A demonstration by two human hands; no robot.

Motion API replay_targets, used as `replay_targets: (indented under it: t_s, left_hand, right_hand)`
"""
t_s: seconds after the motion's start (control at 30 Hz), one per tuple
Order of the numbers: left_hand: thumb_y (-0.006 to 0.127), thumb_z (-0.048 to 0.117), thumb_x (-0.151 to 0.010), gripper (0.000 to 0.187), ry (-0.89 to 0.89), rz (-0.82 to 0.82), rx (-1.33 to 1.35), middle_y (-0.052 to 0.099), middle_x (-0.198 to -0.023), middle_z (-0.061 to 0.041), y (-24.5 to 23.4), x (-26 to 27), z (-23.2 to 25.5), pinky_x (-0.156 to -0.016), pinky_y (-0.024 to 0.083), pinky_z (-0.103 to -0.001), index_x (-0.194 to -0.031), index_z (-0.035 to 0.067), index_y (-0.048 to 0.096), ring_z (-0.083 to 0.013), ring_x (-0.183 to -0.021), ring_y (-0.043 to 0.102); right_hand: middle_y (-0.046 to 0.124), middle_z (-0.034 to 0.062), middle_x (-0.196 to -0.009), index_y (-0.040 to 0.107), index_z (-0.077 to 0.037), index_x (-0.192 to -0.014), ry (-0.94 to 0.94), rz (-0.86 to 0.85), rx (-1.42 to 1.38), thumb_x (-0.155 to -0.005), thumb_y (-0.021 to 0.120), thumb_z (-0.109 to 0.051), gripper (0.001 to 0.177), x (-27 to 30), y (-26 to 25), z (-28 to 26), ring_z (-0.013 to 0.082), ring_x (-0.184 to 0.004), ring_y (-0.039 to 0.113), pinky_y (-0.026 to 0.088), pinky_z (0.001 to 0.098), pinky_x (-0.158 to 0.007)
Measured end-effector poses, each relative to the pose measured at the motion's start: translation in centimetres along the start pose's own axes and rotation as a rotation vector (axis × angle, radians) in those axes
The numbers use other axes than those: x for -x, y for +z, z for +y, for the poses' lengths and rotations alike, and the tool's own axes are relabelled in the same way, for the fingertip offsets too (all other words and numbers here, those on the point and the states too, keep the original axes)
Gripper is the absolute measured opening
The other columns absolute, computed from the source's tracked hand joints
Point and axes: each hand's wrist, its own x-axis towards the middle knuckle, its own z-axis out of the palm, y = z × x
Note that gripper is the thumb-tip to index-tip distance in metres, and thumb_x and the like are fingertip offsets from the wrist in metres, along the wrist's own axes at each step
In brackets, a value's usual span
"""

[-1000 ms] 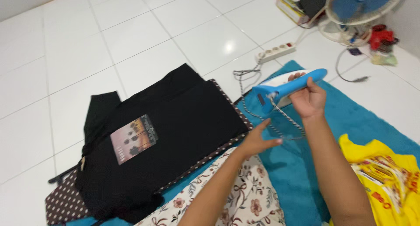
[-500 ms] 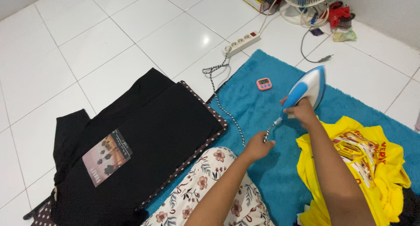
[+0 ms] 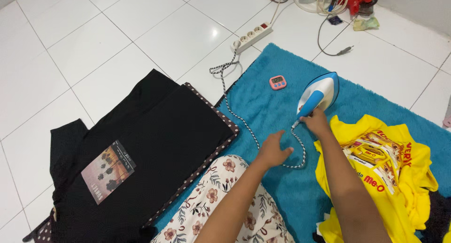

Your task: The person places a black shirt on a small ironing board on the floor, irons the front of the garment with a blue iron, and then folds the shirt by hand.

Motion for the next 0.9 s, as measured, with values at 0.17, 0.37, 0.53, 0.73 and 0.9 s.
replay_targets:
  t_s: [0.17, 0.37, 0.53, 0.73, 0.9]
  left_hand:
    - [0.077, 0.033, -0.083, 0.074, -0.003, 0.084, 0.029, 0.055, -0.143, -0.023, -3.2, 0.8, 0.4, -0.110, 0.042, -0.046, -0.146, 0.004, 0.049, -0.0398, -0.133, 0.051]
    - [0.078, 0.025, -0.085, 0.060, 0.096, 0.265, 0.053, 0.060, -0.135, -0.022, -10.2, 3.8, -1.0, -0.108, 0.044, -0.045, -0.137, 0.002, 0.059, -0.0379, -0.128, 0.057]
    - [0.079, 0.019, -0.083, 0.046, 0.025, 0.596, -0.003, 0.067, -0.126, -0.017, -17.9, 9.6, -6.5, -0.103, 0.049, -0.041, -0.124, 0.004, 0.067, -0.0343, -0.119, 0.063]
    - [0.080, 0.021, -0.080, 0.044, -0.416, 0.869, -0.229, 0.067, -0.125, -0.016, -27.2, 23.0, -15.2, -0.101, 0.049, -0.045, -0.120, 0.008, 0.069, -0.0349, -0.118, 0.063]
    - [0.079, 0.042, -0.083, 0.063, -1.141, 0.929, -0.526, 0.053, -0.145, -0.009, -31.4, 36.7, -21.9, -0.101, 0.048, -0.058, -0.137, 0.017, 0.058, -0.0403, -0.134, 0.049]
  right_hand:
    - [0.072, 0.0225, -0.118, 0.069, -0.001, -0.120, 0.000, 0.209, 0.387, -0.075, 0.086, -0.018, 0.051, 1.8, -0.4, -1.5, 0.0376, -0.110, 0.070, 0.053, 0.0438, -0.096]
    - [0.070, 0.0189, -0.108, 0.066, -0.003, -0.111, 0.068, 0.496, 0.545, -0.079, 0.081, -0.014, 0.037, 6.3, 0.7, -7.4, 0.0390, -0.099, 0.068, 0.052, 0.0488, -0.083]
    - [0.065, 0.0137, -0.097, 0.065, -0.005, -0.104, -0.432, 0.457, 0.646, -0.081, 0.081, -0.012, 0.029, 5.7, 6.8, -10.2, 0.0356, -0.094, 0.064, 0.051, 0.0466, -0.083]
    - [0.072, 0.0166, -0.101, 0.073, -0.003, -0.104, -0.481, -0.016, 0.401, -0.078, 0.082, -0.022, 0.034, 1.2, 21.5, -11.7, 0.0338, -0.093, 0.069, 0.055, 0.0442, -0.084]
    - [0.072, 0.0231, -0.107, 0.071, -0.002, -0.122, -0.377, -0.235, 0.592, -0.074, 0.088, -0.031, 0.059, 1.6, 29.0, -17.7, 0.0385, -0.101, 0.069, 0.055, 0.0454, -0.090]
